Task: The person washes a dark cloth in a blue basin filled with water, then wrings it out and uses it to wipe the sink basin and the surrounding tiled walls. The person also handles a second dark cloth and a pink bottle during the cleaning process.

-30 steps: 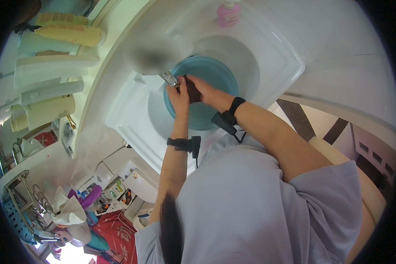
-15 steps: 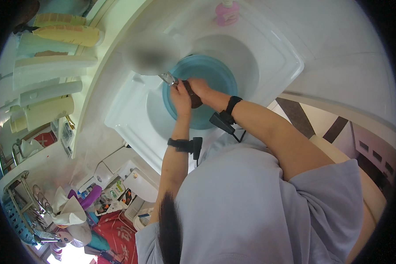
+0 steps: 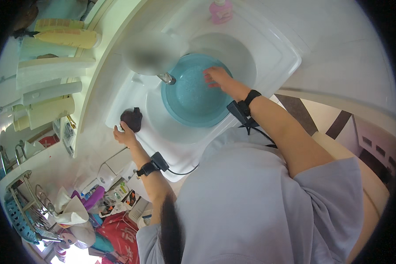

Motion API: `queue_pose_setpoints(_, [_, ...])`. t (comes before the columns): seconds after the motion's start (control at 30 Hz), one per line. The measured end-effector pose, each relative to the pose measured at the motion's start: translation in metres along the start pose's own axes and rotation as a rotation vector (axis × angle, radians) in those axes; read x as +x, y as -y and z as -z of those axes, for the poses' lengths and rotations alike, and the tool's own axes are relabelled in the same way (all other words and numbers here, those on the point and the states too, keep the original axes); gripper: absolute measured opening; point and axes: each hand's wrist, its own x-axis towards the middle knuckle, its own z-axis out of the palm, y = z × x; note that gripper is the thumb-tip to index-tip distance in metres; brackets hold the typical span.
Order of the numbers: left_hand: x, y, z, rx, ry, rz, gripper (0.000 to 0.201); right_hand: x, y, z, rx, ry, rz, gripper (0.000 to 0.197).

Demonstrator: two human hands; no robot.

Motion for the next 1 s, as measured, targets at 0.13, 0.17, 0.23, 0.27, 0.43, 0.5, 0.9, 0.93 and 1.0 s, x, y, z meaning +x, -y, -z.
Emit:
queue_pose_setpoints(0.13, [-0.028, -0.045, -0.006, -0.510, 0.162, 0.064, 0.042, 0.002, -0.001, 0.010, -0.009, -0.037, 0.161, 0.024])
queue_pose_setpoints(0.17, [-0.040, -0.058, -0.009, -0.585, 0.264, 0.087, 0.041, 0.001, 0.002, 0.011, -0.052, -0.082, 0.250, 0.023])
queue_pose_setpoints(0.23, [-0.064, -0.089, -0.015, -0.650, 0.462, 0.110, 0.040, 0.003, 0.005, 0.019, -0.284, -0.283, 0.514, 0.024])
queue_pose_setpoints(0.27, [-0.074, -0.105, -0.016, -0.640, 0.562, 0.109, 0.040, 0.006, 0.003, 0.029, -0.477, -0.442, 0.683, 0.026])
queue_pose_setpoints(0.43, [-0.107, -0.117, -0.044, -0.724, 0.848, 0.346, 0.050, 0.006, -0.016, 0.056, -0.730, -0.481, 0.527, 0.034])
queue_pose_setpoints(0.5, [-0.108, -0.119, -0.045, -0.752, 0.881, 0.378, 0.052, -0.007, -0.015, 0.064, -0.669, -0.199, 0.096, 0.036])
queue_pose_setpoints(0.9, [-0.125, -0.144, -0.083, -0.894, 1.078, 0.403, 0.040, -0.048, 0.026, 0.116, -0.792, -0.316, 0.473, 0.027])
queue_pose_setpoints(0.93, [-0.132, -0.144, -0.092, -0.729, 1.074, 0.181, 0.040, -0.056, 0.035, 0.119, -0.871, -0.366, 0.472, 0.027])
queue_pose_setpoints(1.0, [-0.147, -0.152, -0.110, -0.532, 0.982, -0.192, 0.045, -0.069, 0.052, 0.128, -1.028, -0.475, 0.467, 0.027])
